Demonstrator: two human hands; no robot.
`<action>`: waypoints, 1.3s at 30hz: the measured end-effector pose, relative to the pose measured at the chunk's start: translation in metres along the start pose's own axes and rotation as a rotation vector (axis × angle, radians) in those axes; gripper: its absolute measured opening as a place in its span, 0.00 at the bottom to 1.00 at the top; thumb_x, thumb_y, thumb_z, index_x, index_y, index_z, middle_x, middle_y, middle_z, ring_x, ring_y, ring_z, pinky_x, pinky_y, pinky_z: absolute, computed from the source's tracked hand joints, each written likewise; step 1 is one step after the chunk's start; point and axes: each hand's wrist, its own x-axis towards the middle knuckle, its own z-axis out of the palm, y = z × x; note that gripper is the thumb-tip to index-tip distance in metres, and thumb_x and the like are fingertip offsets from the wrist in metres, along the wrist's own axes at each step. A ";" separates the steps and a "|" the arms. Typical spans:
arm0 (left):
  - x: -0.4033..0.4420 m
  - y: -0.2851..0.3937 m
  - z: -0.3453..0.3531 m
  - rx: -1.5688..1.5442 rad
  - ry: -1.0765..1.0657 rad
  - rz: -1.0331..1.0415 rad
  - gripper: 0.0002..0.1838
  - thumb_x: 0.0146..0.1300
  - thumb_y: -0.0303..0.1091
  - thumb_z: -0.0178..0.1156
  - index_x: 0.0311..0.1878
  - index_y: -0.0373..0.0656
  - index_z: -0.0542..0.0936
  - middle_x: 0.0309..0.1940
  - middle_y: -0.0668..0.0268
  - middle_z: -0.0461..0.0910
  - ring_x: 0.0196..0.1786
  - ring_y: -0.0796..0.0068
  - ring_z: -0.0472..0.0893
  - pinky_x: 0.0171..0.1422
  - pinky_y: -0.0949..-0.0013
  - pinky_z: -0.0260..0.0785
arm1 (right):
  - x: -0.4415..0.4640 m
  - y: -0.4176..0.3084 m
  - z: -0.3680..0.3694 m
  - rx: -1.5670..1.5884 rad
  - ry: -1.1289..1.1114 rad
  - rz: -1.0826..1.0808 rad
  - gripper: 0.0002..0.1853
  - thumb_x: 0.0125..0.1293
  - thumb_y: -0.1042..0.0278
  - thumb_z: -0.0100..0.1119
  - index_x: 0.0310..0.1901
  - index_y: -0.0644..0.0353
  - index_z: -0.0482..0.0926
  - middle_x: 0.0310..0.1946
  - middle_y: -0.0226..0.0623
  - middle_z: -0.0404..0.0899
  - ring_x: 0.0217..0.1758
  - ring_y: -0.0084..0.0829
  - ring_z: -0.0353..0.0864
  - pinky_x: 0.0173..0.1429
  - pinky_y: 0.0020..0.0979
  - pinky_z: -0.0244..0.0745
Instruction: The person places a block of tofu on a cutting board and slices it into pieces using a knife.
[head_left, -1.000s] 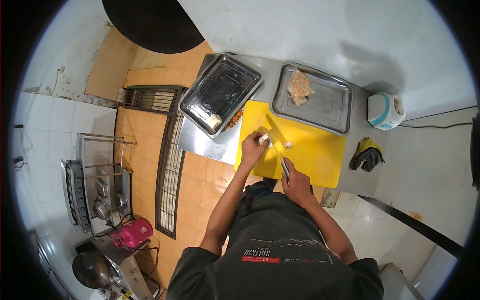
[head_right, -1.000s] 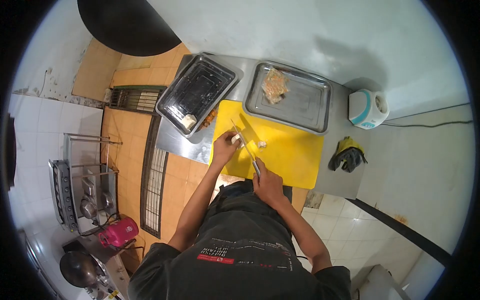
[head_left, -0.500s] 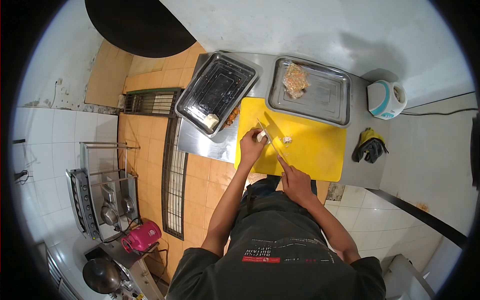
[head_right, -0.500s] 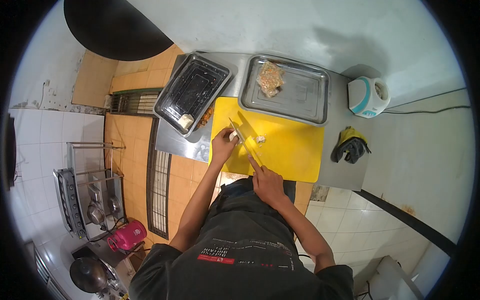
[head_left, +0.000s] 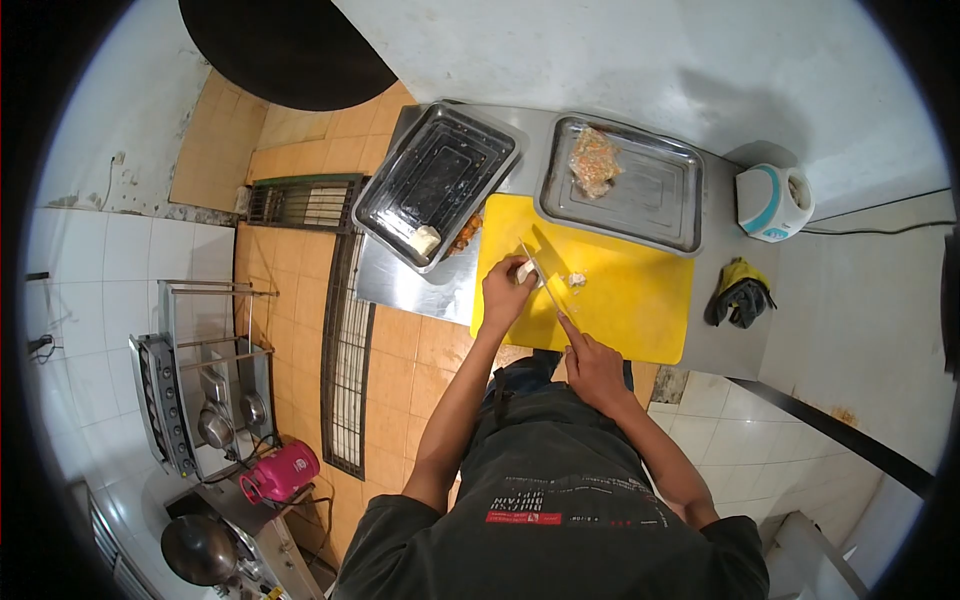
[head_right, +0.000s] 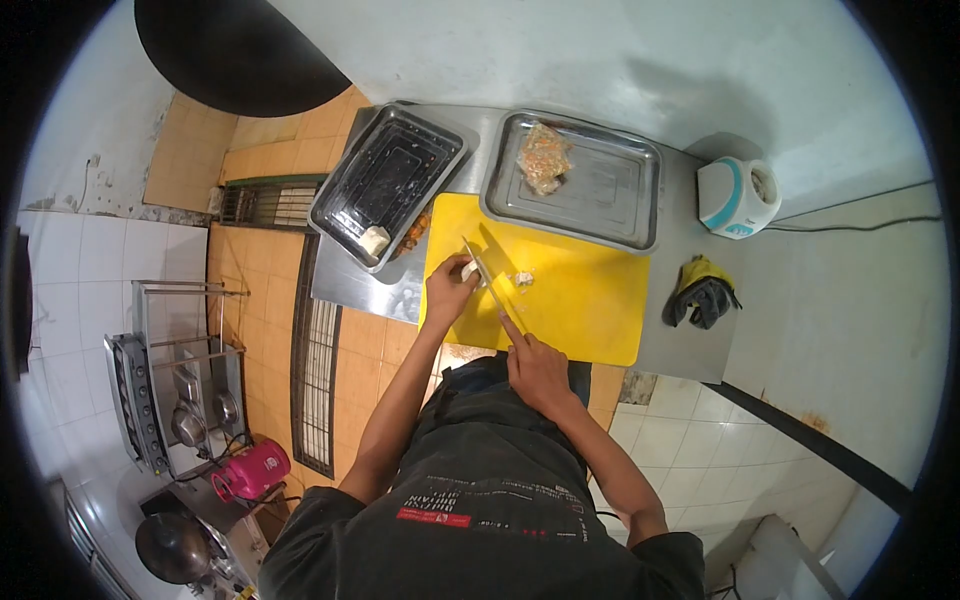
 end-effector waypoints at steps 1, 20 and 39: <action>0.000 -0.001 0.000 0.019 0.004 0.012 0.21 0.62 0.34 0.75 0.58 0.36 0.88 0.51 0.53 0.92 0.56 0.65 0.91 0.63 0.65 0.81 | 0.000 0.000 0.000 0.000 -0.001 0.000 0.37 0.75 0.67 0.58 0.84 0.41 0.65 0.34 0.47 0.83 0.34 0.50 0.87 0.40 0.52 0.83; 0.002 -0.009 0.003 -0.004 0.038 0.077 0.21 0.61 0.34 0.77 0.56 0.35 0.88 0.49 0.50 0.91 0.53 0.58 0.91 0.63 0.63 0.81 | 0.000 0.004 0.000 0.049 0.027 -0.012 0.36 0.74 0.68 0.59 0.84 0.42 0.67 0.34 0.46 0.84 0.34 0.49 0.87 0.41 0.51 0.83; 0.003 -0.010 0.005 -0.011 0.045 0.072 0.21 0.61 0.35 0.76 0.55 0.35 0.88 0.48 0.49 0.91 0.52 0.56 0.91 0.62 0.61 0.81 | -0.001 0.005 0.003 0.042 0.044 -0.025 0.37 0.74 0.67 0.59 0.84 0.42 0.67 0.33 0.46 0.83 0.33 0.50 0.86 0.40 0.51 0.83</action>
